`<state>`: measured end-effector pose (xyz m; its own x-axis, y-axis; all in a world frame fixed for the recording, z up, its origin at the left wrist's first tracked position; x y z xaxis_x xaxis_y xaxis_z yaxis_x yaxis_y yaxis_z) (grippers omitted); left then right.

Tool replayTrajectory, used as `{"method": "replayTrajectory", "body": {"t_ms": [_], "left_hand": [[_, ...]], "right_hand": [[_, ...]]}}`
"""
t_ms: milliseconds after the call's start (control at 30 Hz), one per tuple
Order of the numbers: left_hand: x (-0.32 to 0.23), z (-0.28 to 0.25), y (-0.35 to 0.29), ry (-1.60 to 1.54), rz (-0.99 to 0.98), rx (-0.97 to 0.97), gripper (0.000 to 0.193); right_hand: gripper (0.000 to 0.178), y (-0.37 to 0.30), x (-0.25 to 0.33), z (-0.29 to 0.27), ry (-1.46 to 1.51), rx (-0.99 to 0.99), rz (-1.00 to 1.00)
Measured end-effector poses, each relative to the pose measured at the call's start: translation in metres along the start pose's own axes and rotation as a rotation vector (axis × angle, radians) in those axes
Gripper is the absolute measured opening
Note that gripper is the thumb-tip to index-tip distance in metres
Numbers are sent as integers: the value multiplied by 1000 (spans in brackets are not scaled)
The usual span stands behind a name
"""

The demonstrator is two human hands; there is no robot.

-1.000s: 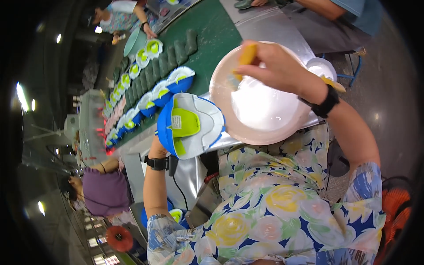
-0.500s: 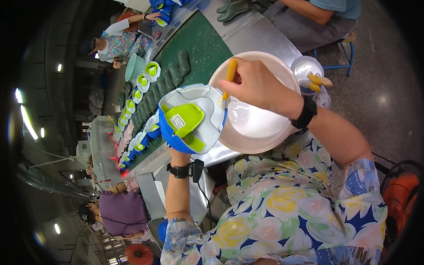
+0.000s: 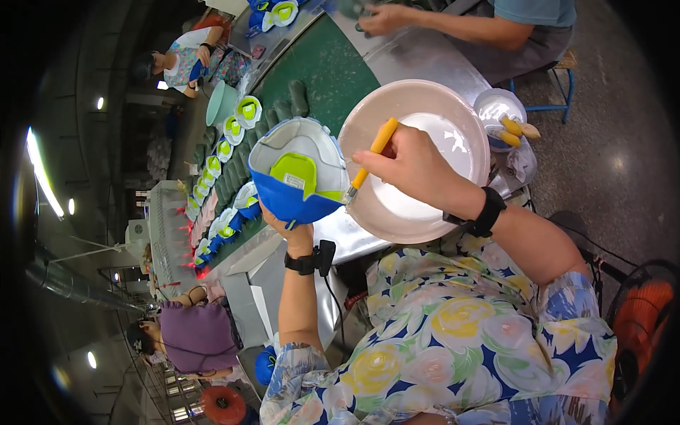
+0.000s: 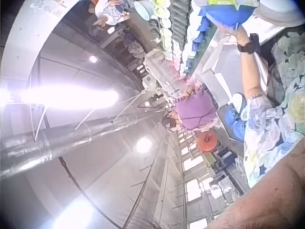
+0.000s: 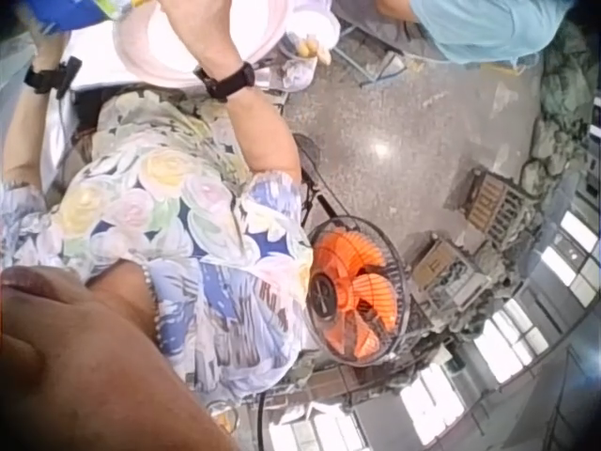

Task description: The recorder applies a white adhesive substance to the interior edges and components of blue athletic shoe uppers using a small brush.

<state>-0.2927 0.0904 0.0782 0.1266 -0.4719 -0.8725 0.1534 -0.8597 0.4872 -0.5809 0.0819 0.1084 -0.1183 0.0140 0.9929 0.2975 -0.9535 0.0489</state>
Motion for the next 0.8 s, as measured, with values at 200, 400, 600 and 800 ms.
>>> {"method": "replayTrajectory", "body": {"t_ms": [200,400,600,800], "left_hand": [[-15,-8,9,-276,-600,263,44],[-32,32,-41,-722,-1145,432,48],[-55,63,-60,-573,-1087,452,46],[-54,57,-50,-890,-1390,184,48]], "right_hand": [[20,0,14,-17,-271,13,-506],[22,1,24,-5,-340,162,-789],[16,11,29,20,-448,283,-1139],[15,13,17,4,-642,371,-948]]}}
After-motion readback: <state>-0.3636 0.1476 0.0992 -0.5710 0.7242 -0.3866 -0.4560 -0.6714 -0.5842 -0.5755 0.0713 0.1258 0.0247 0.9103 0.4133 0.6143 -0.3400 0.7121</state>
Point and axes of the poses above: each hand's wrist, its own y-axis towards the middle knuckle, its own z-axis out of the palm, x = y × z, the point moved 1 cm from there along y, towards the middle knuckle, and after that the axes turned 8 degrees about x, right-handed, at the moved point
